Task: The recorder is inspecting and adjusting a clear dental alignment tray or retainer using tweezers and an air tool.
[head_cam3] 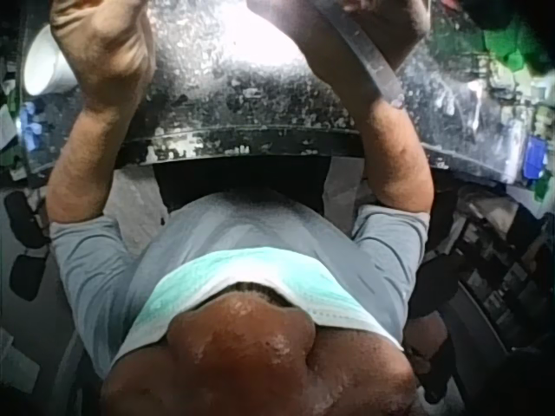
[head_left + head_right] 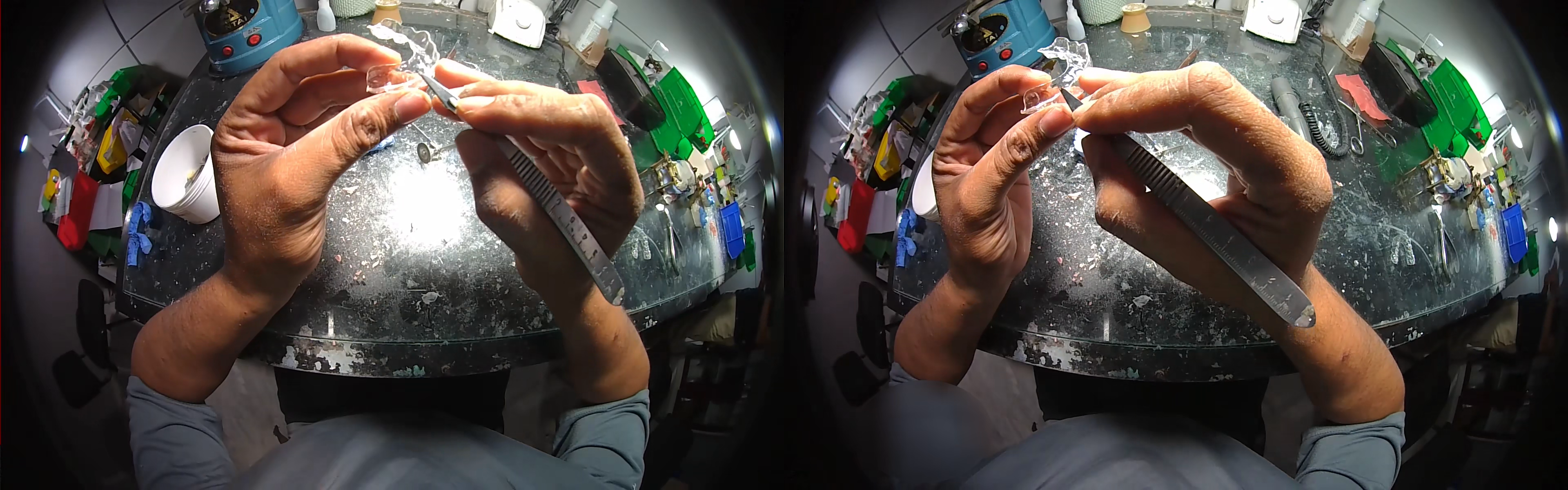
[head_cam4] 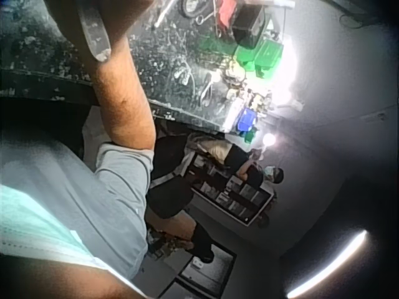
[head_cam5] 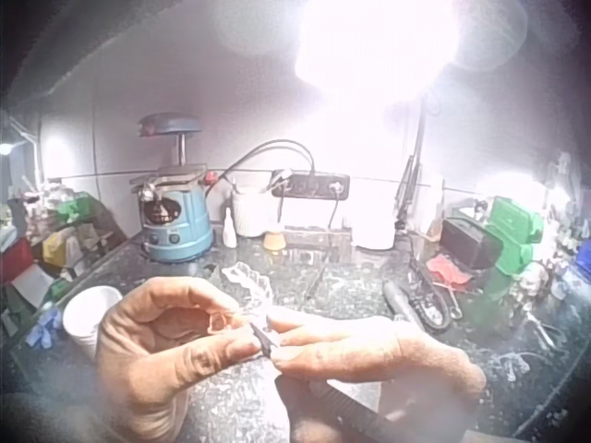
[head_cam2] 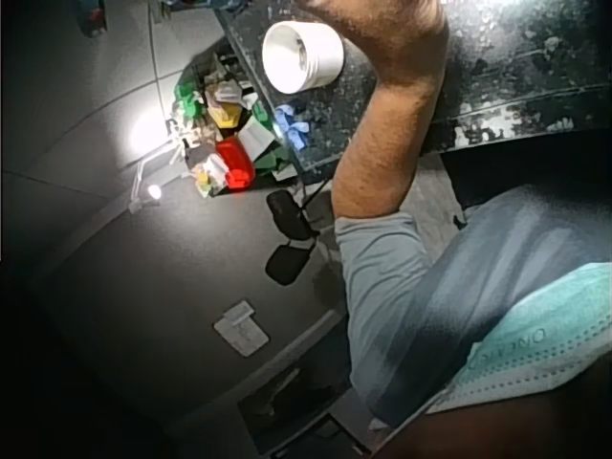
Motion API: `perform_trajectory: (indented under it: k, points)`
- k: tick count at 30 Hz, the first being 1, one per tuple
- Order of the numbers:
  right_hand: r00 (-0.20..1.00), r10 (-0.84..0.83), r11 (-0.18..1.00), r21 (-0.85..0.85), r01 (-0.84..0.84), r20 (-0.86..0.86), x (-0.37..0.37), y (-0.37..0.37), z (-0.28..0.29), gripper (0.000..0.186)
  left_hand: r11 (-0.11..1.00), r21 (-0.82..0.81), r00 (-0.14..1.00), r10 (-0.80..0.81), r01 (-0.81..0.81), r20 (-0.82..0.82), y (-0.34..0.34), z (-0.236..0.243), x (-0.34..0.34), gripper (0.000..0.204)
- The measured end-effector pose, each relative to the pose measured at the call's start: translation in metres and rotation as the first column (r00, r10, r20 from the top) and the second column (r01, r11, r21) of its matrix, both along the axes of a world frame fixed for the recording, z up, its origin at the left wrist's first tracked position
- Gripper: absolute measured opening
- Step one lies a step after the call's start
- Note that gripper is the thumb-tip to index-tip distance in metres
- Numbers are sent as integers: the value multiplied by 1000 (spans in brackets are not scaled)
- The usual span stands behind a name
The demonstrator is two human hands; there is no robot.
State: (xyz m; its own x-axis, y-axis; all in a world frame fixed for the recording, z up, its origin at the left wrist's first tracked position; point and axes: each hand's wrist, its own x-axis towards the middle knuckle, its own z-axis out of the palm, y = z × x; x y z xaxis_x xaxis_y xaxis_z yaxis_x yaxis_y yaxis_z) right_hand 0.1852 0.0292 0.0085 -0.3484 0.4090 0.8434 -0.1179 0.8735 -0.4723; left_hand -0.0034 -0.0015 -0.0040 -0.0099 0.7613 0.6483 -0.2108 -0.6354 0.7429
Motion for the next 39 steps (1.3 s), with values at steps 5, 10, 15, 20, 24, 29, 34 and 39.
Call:
perform_trajectory:
  k: [5,10,15,20,24,29,34,39]
  points:
    - [1000,26,999,23,-26,4,2,3,0,22,1000,-10,1000,13,-13,-8,-1,0,2,31]
    - [999,33,997,72,-32,0,3,7,-1,20,1000,12,999,13,-13,-29,1,0,1,31]
    - [999,42,998,54,-41,-5,3,7,-2,21,999,50,999,0,2,-53,3,-2,-1,31]
    - [999,51,998,35,-51,1,4,6,-1,25,1000,9,1000,3,-3,-24,0,-1,0,31]
    - [997,79,997,28,-78,-22,3,8,-3,24,1000,-21,1000,0,0,-16,-1,-1,0,30]
    - [995,101,995,4,-101,-20,5,9,-3,22,1000,16,1000,-2,3,-22,0,-2,0,30]
    - [996,92,996,-13,-92,0,5,8,-3,21,999,29,997,46,-44,-59,0,-3,0,30]
    - [997,83,997,6,-83,7,3,7,-4,21,995,44,992,93,-90,-83,1,-1,1,31]
